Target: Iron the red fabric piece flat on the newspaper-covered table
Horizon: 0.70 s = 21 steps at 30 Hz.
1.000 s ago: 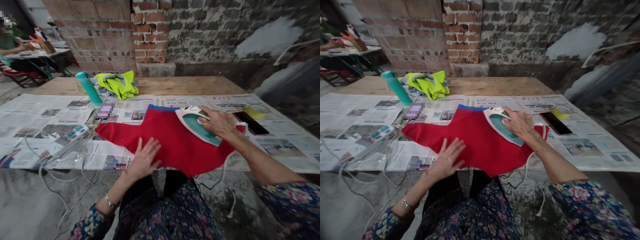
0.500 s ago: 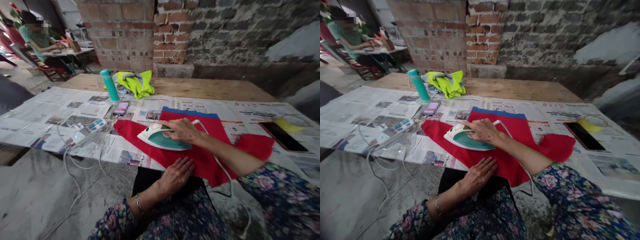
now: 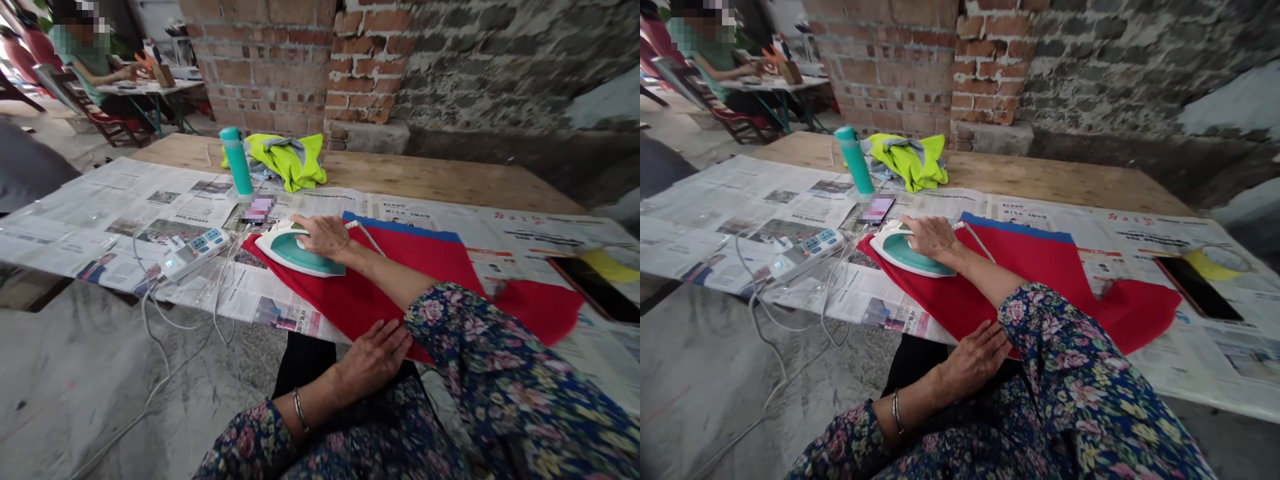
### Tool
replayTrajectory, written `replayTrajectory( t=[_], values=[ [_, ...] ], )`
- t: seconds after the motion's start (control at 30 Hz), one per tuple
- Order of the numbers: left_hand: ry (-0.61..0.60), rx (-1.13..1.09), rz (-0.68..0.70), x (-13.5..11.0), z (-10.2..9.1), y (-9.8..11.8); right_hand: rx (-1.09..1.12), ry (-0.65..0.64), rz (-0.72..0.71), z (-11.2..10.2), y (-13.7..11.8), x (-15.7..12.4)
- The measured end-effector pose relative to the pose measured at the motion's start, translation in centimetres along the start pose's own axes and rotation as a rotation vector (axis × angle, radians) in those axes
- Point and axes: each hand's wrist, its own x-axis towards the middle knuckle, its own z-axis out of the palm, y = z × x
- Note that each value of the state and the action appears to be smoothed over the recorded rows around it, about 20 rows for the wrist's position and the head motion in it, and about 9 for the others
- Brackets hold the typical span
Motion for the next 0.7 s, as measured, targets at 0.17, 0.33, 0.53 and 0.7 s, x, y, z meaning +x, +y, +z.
replayTrajectory(
  t=[0.17, 0.33, 0.53, 0.7],
  values=[
    [0.015, -0.022, -0.021, -0.1, 0.2, 0.0, 0.000, -0.048, -0.012, -1.0, 0.2, -1.5],
    [0.074, -0.023, -0.013, -0.3, 1.1, -0.2, -0.037, -0.057, -0.101, -1.3, -0.7, -4.5],
    [0.069, -0.010, -0.020, -0.7, 1.5, -0.6, 0.049, -0.091, -0.138, -0.4, -1.0, -6.3],
    [0.080, -0.004, -0.041, -0.7, 1.7, -0.8, 0.025, -0.133, -0.049, -1.6, 2.2, -8.8]
  ],
)
